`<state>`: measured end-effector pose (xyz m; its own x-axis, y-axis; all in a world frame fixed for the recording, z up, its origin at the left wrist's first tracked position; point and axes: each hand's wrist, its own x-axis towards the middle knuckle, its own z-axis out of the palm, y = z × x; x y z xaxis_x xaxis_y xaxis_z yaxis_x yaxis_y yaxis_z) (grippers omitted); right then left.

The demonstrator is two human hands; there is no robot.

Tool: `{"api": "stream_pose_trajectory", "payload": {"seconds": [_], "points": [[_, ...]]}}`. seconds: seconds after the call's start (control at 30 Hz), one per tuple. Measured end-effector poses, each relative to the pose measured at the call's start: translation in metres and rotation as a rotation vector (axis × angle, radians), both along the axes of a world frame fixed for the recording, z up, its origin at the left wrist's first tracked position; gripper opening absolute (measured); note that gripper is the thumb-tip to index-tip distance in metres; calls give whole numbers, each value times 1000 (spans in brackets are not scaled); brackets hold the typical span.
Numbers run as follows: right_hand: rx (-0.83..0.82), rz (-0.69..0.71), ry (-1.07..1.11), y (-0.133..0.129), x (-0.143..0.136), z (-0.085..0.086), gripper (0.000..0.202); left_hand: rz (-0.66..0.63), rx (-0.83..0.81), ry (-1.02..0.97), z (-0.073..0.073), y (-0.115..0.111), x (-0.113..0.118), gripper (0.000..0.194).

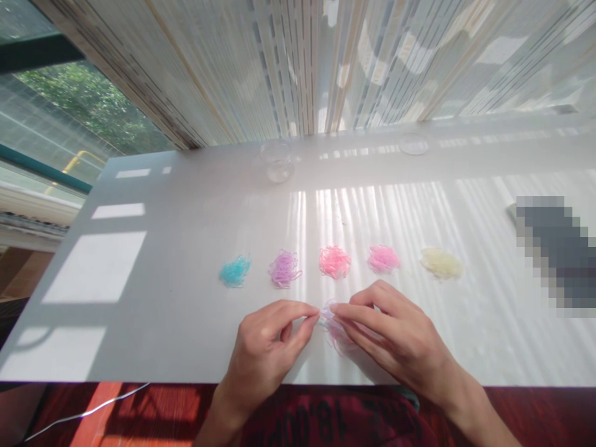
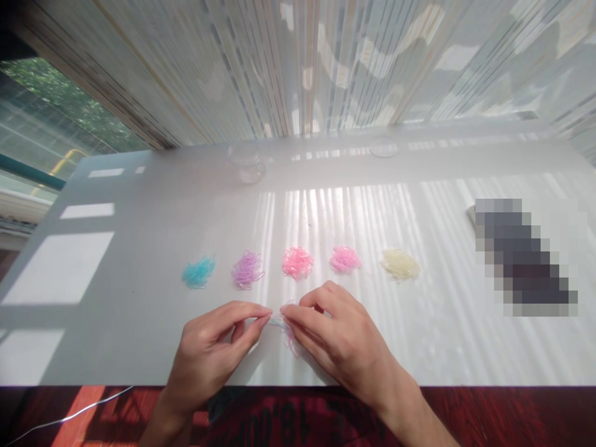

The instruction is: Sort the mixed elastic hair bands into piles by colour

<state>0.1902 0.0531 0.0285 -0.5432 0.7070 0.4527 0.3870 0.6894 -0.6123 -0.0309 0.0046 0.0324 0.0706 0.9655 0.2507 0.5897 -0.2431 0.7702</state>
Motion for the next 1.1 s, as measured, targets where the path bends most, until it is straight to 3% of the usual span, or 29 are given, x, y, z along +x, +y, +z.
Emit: {"api": "stream_pose_trajectory", "payload": {"seconds": [0.17,0.27,0.5,0.7,0.9,0.97,1.03,1.1], "points": [[-37,-75,-4,-3,3,-2,20,280,144,163,-1,11,-26,10],[-51,-110,5,-7,8,-7,17,329,125,185,-3,21,-37,8],[-113,-160,7,-21,20,-19,18,275,90,199,-6,27,-42,7],[-107,-174,-2,-27,25,-19,21,292,172,245,1,11,-35,13],[-95,-171,-17,-34,25,-20,22,-115,57,188,-1,-15,-4,18],[-100,-167,-28,-37,25,-20,22,-166,30,198,-2,-19,0,16],[-106,-171,-31,-40,25,-20,22,-132,42,246,-3,-19,-4,16],[-109,-174,-22,-40,25,-20,22,-6,92,328,-4,-16,-15,16]]}}
